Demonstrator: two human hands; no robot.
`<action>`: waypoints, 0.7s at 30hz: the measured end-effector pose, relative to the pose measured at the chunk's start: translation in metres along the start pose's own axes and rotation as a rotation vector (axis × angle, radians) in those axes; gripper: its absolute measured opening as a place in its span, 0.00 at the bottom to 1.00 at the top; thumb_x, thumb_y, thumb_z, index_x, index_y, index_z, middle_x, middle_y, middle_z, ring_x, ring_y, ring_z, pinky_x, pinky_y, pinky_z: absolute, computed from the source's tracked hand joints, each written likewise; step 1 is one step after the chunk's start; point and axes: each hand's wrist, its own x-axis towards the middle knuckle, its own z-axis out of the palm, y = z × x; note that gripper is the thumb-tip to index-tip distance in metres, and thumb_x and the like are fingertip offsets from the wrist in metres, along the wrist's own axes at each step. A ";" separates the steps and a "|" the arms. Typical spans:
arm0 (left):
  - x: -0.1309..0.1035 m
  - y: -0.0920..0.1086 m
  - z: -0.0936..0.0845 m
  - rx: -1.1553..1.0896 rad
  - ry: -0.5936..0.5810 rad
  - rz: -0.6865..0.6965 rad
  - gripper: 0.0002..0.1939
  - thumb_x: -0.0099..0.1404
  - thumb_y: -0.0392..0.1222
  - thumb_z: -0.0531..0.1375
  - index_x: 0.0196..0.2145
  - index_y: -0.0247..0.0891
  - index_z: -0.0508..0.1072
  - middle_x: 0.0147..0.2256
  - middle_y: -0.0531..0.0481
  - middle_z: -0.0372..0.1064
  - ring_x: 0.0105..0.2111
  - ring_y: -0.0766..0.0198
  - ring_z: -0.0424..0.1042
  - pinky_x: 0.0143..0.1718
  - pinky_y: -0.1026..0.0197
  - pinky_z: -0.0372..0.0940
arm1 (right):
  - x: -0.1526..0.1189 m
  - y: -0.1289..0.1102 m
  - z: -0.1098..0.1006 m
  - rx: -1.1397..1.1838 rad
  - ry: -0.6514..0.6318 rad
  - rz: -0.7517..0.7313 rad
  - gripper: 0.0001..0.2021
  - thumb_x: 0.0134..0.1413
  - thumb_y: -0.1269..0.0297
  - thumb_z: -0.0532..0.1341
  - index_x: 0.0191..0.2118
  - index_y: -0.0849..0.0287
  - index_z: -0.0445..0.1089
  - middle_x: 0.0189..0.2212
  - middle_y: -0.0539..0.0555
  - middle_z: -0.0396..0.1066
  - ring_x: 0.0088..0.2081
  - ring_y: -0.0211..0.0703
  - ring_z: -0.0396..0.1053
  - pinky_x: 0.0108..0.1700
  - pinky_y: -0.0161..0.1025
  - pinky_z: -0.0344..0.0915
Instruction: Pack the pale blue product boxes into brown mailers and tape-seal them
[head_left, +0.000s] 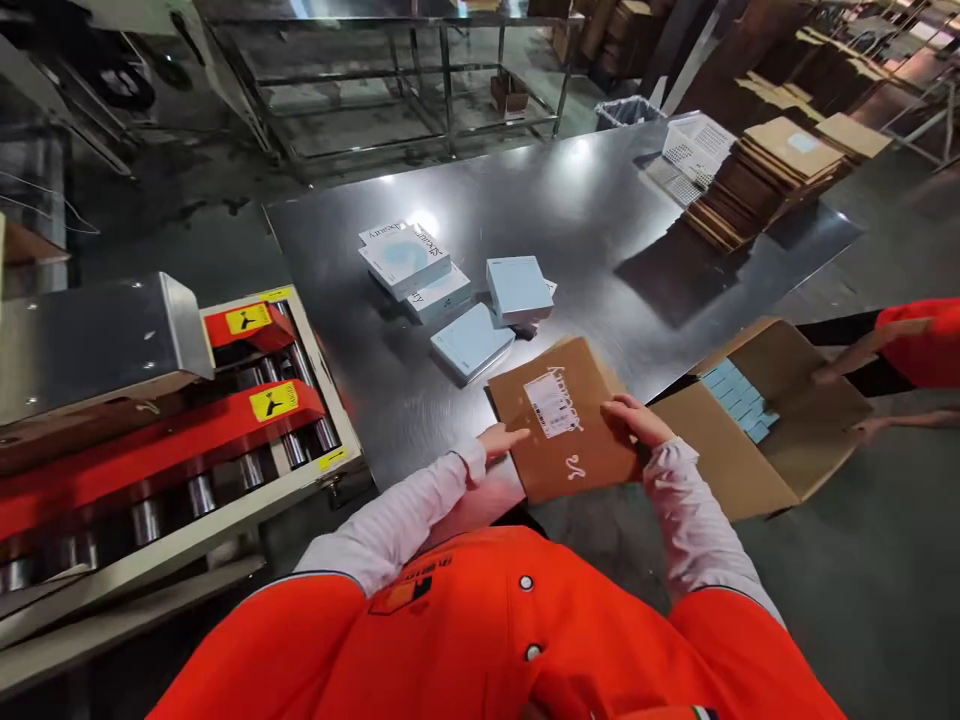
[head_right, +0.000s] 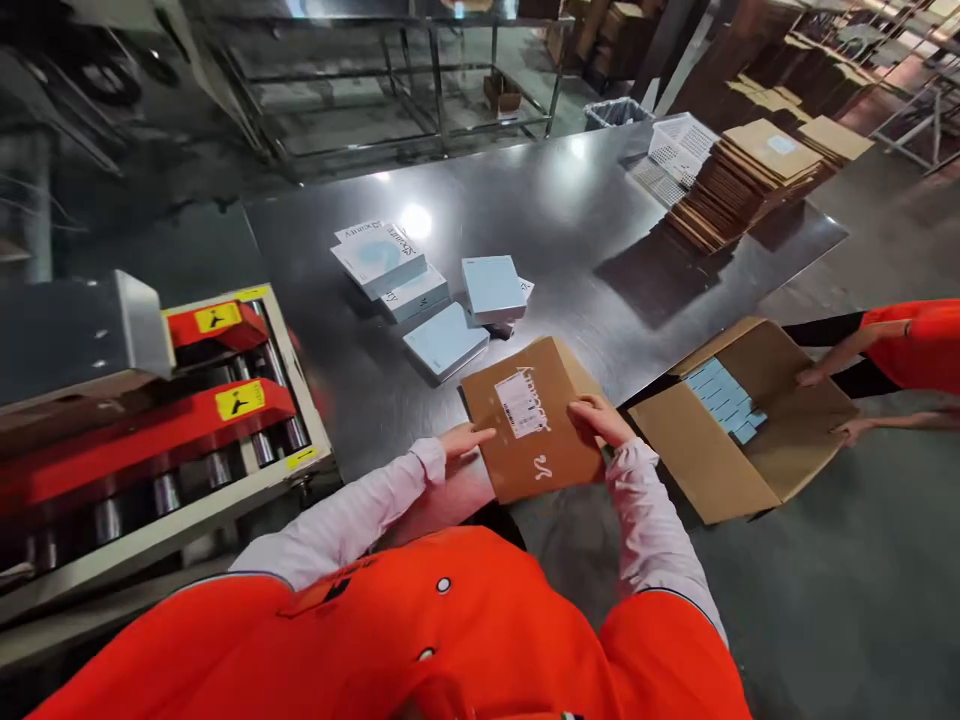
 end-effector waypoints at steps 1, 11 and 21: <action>-0.007 0.001 -0.008 0.022 0.098 0.051 0.25 0.60 0.53 0.65 0.51 0.37 0.72 0.53 0.40 0.71 0.56 0.51 0.68 0.52 0.54 0.67 | -0.013 -0.011 0.010 0.057 -0.146 -0.044 0.16 0.49 0.61 0.64 0.44 0.61 0.75 0.25 0.52 0.73 0.24 0.39 0.68 0.26 0.34 0.65; -0.069 0.020 -0.059 -0.056 0.327 0.271 0.48 0.59 0.54 0.66 0.70 0.45 0.48 0.64 0.39 0.60 0.53 0.50 0.71 0.43 0.52 0.72 | -0.085 -0.077 0.122 0.500 -0.377 -0.505 0.30 0.50 0.50 0.65 0.58 0.56 0.66 0.48 0.59 0.70 0.41 0.44 0.72 0.41 0.45 0.74; -0.131 0.075 -0.092 1.407 0.574 0.665 0.19 0.56 0.37 0.67 0.47 0.38 0.79 0.51 0.39 0.73 0.59 0.43 0.64 0.66 0.38 0.45 | -0.188 -0.129 0.124 -0.537 -0.503 -1.338 0.15 0.55 0.54 0.61 0.27 0.58 0.77 0.24 0.56 0.74 0.35 0.49 0.69 0.66 0.67 0.46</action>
